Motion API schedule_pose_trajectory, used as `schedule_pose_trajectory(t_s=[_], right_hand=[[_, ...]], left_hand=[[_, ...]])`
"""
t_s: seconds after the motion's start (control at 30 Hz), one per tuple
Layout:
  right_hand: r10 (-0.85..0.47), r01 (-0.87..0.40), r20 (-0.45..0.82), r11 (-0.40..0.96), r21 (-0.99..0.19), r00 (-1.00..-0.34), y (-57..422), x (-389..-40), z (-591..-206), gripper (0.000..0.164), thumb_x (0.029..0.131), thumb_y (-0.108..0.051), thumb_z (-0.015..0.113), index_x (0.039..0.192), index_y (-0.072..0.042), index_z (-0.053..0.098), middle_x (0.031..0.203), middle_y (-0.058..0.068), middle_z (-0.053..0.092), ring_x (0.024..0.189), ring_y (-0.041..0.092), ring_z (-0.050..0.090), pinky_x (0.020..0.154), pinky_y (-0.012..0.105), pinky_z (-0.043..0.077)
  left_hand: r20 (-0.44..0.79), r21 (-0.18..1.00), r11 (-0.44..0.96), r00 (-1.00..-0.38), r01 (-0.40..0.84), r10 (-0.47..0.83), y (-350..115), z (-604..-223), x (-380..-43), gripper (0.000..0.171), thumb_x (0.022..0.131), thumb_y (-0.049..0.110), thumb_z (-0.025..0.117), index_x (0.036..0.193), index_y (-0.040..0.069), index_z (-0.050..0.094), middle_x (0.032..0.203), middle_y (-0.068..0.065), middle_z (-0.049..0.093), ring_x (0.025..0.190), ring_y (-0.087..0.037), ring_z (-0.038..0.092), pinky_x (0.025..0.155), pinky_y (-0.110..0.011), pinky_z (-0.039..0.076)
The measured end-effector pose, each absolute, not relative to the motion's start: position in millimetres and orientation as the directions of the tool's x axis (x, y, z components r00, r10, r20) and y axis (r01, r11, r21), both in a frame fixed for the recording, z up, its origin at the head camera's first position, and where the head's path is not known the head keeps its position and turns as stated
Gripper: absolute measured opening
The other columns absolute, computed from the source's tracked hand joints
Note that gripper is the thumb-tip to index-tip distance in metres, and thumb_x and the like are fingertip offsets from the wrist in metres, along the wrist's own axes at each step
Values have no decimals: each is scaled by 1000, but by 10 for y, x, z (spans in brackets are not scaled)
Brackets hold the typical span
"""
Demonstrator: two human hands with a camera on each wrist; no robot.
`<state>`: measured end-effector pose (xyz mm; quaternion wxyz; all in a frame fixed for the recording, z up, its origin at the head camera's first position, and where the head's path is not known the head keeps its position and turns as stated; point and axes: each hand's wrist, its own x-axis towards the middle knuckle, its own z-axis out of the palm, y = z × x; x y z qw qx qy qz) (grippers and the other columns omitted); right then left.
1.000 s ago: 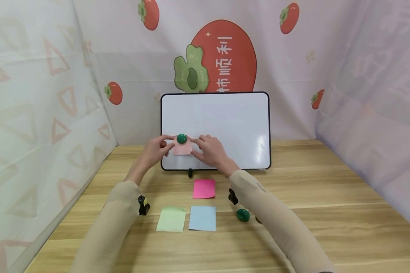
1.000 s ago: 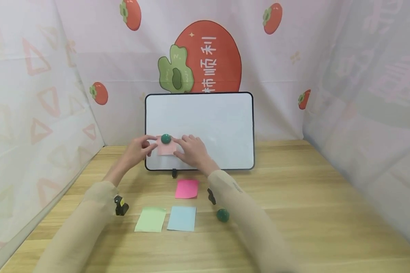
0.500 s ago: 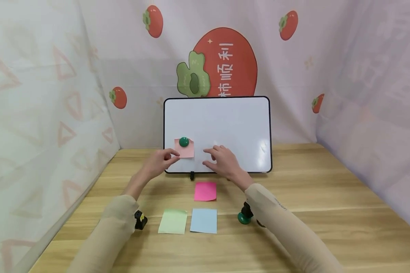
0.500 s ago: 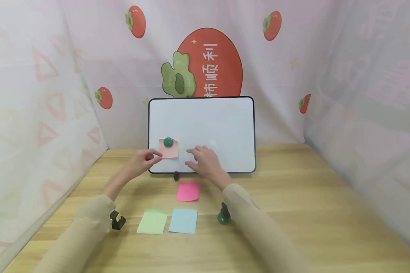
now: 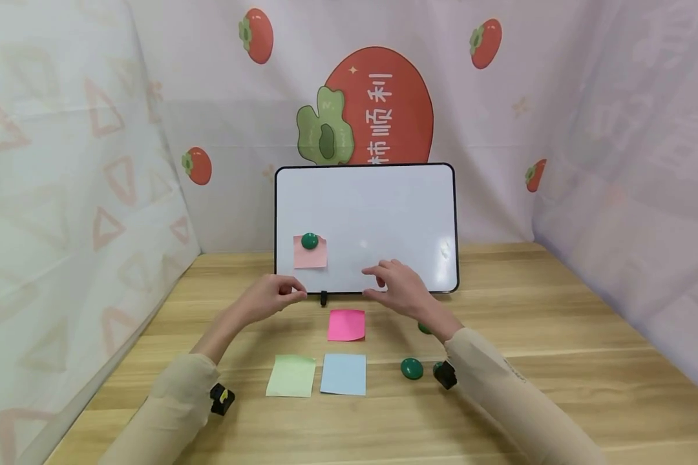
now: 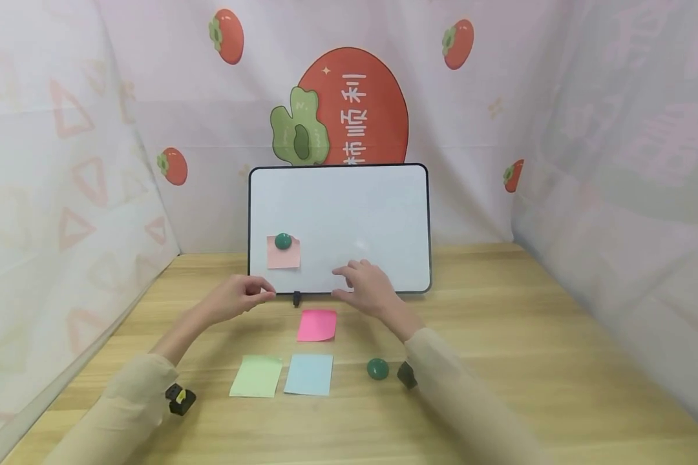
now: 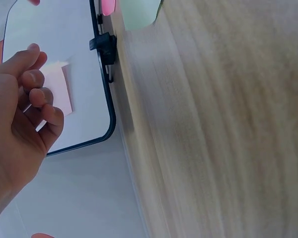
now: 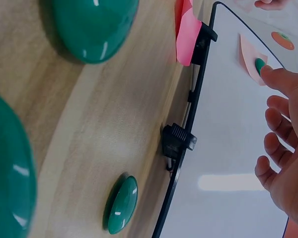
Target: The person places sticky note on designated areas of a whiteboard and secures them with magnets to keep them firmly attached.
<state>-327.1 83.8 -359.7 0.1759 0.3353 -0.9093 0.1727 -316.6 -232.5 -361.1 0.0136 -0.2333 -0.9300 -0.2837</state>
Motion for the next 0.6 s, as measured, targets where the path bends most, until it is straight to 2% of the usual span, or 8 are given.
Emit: schedule_pose_trajectory(t_s=[0.1, 0.17, 0.37, 0.6], right_hand=[[-559, -678, 430, 708, -197, -709, 895, -3219, -3612, 42, 88, -32, 76, 123, -10, 70, 77, -3, 52, 73, 13, 41, 62, 25, 34], [-564, -681, 423, 704, -201, -709, 927, -3182, -3631, 42, 88, -32, 77, 123, -10, 70, 76, -3, 52, 72, 12, 41, 62, 24, 34], [-565, -675, 398, 701, -230, -723, 1013, -3063, -3662, 39, 88, -29, 77, 121, -9, 71, 80, 5, 60, 75, 12, 43, 64, 24, 37], [-550, -661, 395, 709, -244, -736, 1120, -2929, -3709, 34, 89, -30, 76, 118, -14, 72, 76, -8, 53, 74, 10, 44, 63, 22, 37]], left_hand=[[104, 545, 724, -892, 422, 441, -2317, -3603, -3099, 23, 96, 37, 65, 105, 18, 74, 70, -6, 62, 59, -11, 51, 56, -26, 42], [67, 565, 718, -890, 406, 451, -2319, -3607, -3049, 24, 97, 37, 65, 105, 17, 74, 71, -7, 62, 61, -12, 51, 56, -27, 43], [1, 587, 723, -893, 364, 449, -2349, -3612, -2907, 20, 96, 35, 66, 102, 17, 74, 63, 3, 52, 59, -13, 49, 53, -27, 39], [-60, 605, 720, -883, 339, 465, -2448, -3648, -2771, 20, 96, 30, 67, 102, 13, 74, 73, -5, 61, 64, -14, 52, 55, -28, 45]])
